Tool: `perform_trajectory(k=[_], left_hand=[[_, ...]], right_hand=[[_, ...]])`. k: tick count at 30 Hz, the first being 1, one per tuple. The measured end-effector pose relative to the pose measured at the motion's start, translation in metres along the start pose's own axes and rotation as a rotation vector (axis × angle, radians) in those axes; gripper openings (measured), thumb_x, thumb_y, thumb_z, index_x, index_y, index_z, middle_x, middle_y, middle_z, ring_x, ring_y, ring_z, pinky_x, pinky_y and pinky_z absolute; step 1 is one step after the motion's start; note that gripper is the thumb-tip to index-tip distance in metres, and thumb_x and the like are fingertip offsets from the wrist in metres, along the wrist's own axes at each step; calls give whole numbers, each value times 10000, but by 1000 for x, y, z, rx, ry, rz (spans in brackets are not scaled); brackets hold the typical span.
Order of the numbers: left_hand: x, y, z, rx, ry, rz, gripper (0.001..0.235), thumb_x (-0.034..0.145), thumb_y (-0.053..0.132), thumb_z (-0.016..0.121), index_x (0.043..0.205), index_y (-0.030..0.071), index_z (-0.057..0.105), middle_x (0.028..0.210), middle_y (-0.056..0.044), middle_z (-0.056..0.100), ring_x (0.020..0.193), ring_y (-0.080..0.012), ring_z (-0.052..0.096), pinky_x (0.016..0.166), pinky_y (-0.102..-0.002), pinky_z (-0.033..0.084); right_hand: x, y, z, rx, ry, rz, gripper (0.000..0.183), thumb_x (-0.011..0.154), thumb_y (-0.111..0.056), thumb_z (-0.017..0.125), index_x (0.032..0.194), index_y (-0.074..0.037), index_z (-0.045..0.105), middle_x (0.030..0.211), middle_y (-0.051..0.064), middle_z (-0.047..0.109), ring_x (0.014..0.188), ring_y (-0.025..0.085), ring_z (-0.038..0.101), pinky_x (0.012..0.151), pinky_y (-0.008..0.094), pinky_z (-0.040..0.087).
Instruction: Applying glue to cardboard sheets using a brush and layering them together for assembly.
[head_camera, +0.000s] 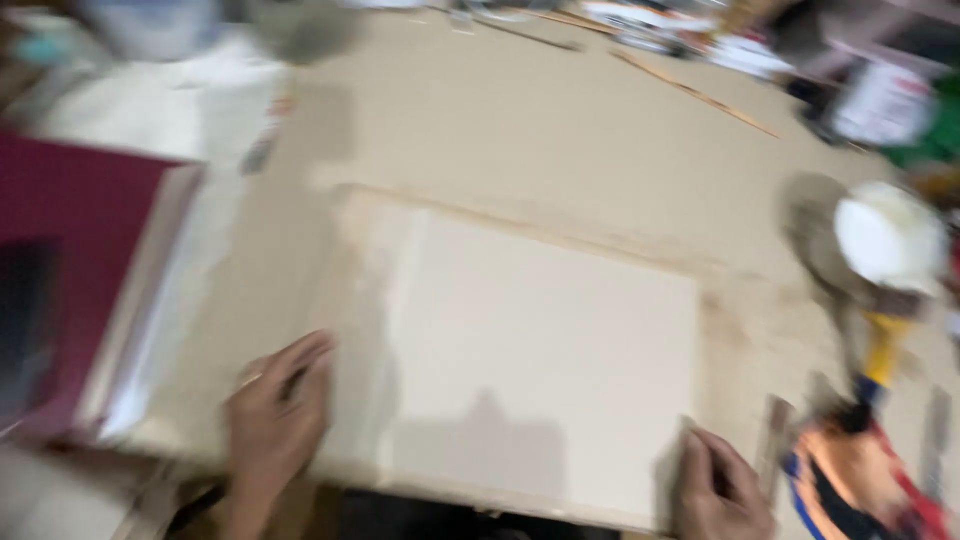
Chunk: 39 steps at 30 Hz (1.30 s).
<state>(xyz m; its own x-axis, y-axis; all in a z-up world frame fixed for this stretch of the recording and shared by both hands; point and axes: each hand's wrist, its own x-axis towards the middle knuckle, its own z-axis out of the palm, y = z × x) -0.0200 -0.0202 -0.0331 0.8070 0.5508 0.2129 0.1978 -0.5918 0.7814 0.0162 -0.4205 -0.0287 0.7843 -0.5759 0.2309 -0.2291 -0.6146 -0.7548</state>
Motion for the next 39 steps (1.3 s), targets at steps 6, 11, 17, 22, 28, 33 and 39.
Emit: perform_trajectory(k=[6, 11, 17, 22, 28, 33, 39], left_hand=[[-2, 69, -13, 182, -78, -344, 296, 1035, 211, 642, 1283, 136, 786, 1097, -117, 764, 1129, -227, 633, 1010, -354, 486], [-2, 48, -6, 156, -115, -193, 316, 1083, 95, 645, 1329, -85, 729, 1216, -201, 740, 1127, -276, 689, 994, -371, 520], [-3, 32, -3, 162, -140, -171, 370, 1098, 113, 629, 1364, -135, 694, 1256, -230, 723, 1144, -319, 681, 988, -396, 524], [-1, 30, -4, 107, -156, -188, 378, 1059, 36, 631, 1385, -155, 652, 1271, -248, 703, 1200, -322, 658, 1039, -391, 500], [-4, 30, -2, 56, -95, -66, 333, 1108, 3, 620, 1360, -212, 653, 1251, -297, 699, 1180, -362, 676, 1044, -396, 522], [10, 37, -10, 160, -274, -356, 438, 1012, 119, 626, 1411, -61, 642, 1336, -191, 685, 1284, -304, 607, 1114, -397, 436], [-10, 38, 1, 146, -68, -19, 288, 1160, -32, 648, 1381, -210, 693, 1257, -297, 719, 1154, -360, 694, 1020, -414, 536]], right_hand=[[7, 2, -9, -11, -33, 104, 186, 914, -185, 770, 1084, -124, 815, 948, 61, 720, 831, 128, 676, 840, 243, 529], [10, -20, -14, -8, -77, 314, 209, 905, -241, 764, 1064, -126, 834, 975, 58, 739, 908, 153, 697, 828, 294, 560], [11, -14, -14, 38, -93, 311, 229, 904, -240, 753, 1076, -105, 824, 994, 60, 752, 954, 162, 719, 856, 289, 588], [11, -11, -14, 34, -91, 279, 225, 902, -246, 757, 1079, -126, 826, 977, 62, 749, 952, 157, 719, 846, 284, 584], [10, -7, -13, 48, -73, 190, 214, 907, -200, 753, 1088, -101, 814, 1009, 83, 765, 965, 167, 736, 840, 280, 598], [9, -3, -13, 23, -78, 183, 231, 908, -237, 747, 1092, -116, 814, 999, 86, 758, 949, 175, 731, 818, 299, 593], [17, -14, -19, 57, -143, 331, 234, 892, -238, 757, 1069, -104, 829, 1008, 46, 776, 957, 135, 708, 839, 285, 564]])
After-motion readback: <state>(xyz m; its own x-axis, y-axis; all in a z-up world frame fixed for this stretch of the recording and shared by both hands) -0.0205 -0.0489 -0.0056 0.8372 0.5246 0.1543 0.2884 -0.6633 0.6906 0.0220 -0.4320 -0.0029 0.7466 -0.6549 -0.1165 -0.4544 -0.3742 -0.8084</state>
